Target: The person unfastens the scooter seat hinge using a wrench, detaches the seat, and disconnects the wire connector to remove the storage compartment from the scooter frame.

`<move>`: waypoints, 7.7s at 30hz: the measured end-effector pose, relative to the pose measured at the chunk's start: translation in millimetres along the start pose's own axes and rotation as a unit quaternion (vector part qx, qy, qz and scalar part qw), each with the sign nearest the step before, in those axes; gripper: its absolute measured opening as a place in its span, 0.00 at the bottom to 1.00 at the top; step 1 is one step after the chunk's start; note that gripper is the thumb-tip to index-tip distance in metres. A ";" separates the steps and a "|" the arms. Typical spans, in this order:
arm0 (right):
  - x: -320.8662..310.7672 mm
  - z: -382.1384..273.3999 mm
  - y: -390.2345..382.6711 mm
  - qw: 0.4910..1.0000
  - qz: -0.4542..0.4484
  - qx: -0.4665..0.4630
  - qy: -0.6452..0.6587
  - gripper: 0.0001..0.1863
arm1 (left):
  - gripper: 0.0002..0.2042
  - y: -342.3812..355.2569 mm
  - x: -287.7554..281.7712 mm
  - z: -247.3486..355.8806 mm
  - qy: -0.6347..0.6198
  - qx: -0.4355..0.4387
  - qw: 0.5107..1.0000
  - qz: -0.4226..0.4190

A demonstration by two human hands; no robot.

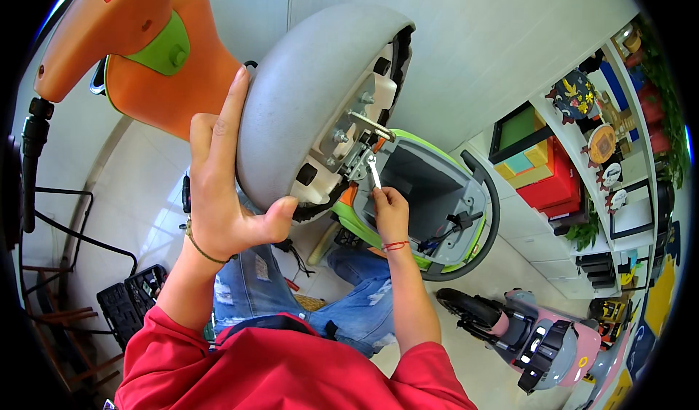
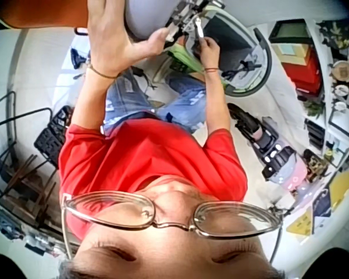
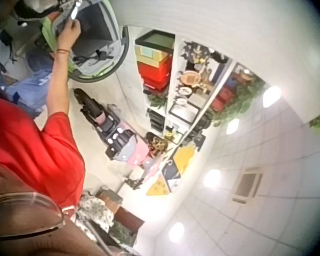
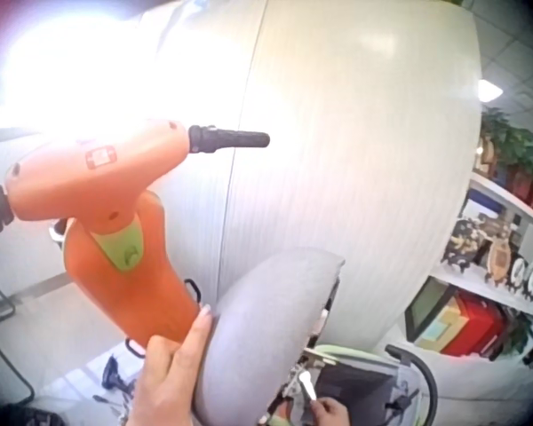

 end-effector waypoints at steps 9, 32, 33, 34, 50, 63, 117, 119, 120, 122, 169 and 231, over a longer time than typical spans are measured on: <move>-77.5 -46.8 98.7 0.886 -0.303 -0.136 -0.323 0.15 | 0.54 1.1 -5.2 0.6 0.005 -0.028 0.998 -0.051; -44.3 -152.0 102.9 0.743 -0.222 -0.366 -0.514 0.14 | 0.52 -2.4 -5.6 11.7 0.006 -0.002 1.000 -0.029; -44.9 -150.6 98.3 0.741 -0.222 -0.364 -0.519 0.14 | 0.52 -3.5 -5.8 12.2 0.001 -0.003 1.000 -0.028; -46.5 -144.0 90.1 0.783 -0.193 -0.307 -0.505 0.16 | 0.52 -5.1 -6.9 12.7 0.002 -0.011 1.000 -0.027; -9.4 6.0 -15.4 0.949 0.107 -0.160 -0.249 0.16 | 0.52 -2.7 -4.6 5.6 0.006 -0.024 1.000 -0.019; -3.7 1.5 -20.0 0.938 0.129 -0.185 -0.263 0.16 | 0.51 -3.1 -4.0 10.1 0.009 -0.016 1.000 -0.019; -5.6 -153.5 96.4 0.432 -0.213 -0.602 -0.637 0.02 | 0.53 3.0 -9.5 -8.3 0.019 -0.024 0.999 -0.029; -2.4 -161.3 102.9 0.412 -0.227 -0.589 -0.657 0.02 | 0.52 3.0 -11.8 -5.8 0.023 -0.036 0.999 -0.028; -7.0 -158.6 112.3 0.435 -0.220 -0.579 -0.653 0.03 | 0.52 1.9 -10.0 -4.7 0.016 -0.038 0.999 -0.035; -12.8 -153.9 119.7 0.499 -0.197 -0.562 -0.630 0.04 | 0.52 0.6 -8.2 -0.2 0.011 -0.037 0.999 -0.035; -14.7 -5.1 -0.4 0.996 -0.047 0.028 0.066 0.14 | 0.52 -0.2 0.2 4.9 -0.007 -0.054 0.998 -0.016; -11.6 19.6 -8.9 0.992 0.040 -0.114 0.017 0.13 | 0.50 -3.3 -2.8 4.0 0.022 -0.025 0.999 0.001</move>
Point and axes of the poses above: each hand's wrist, its own y-axis towards the middle knuckle, its own x-axis out of the palm, z = x × y, the point moved 2 cm from there along y, towards the middle knuckle, and after that the axes turned 11 degrees about -x, right-handed, at the moved point
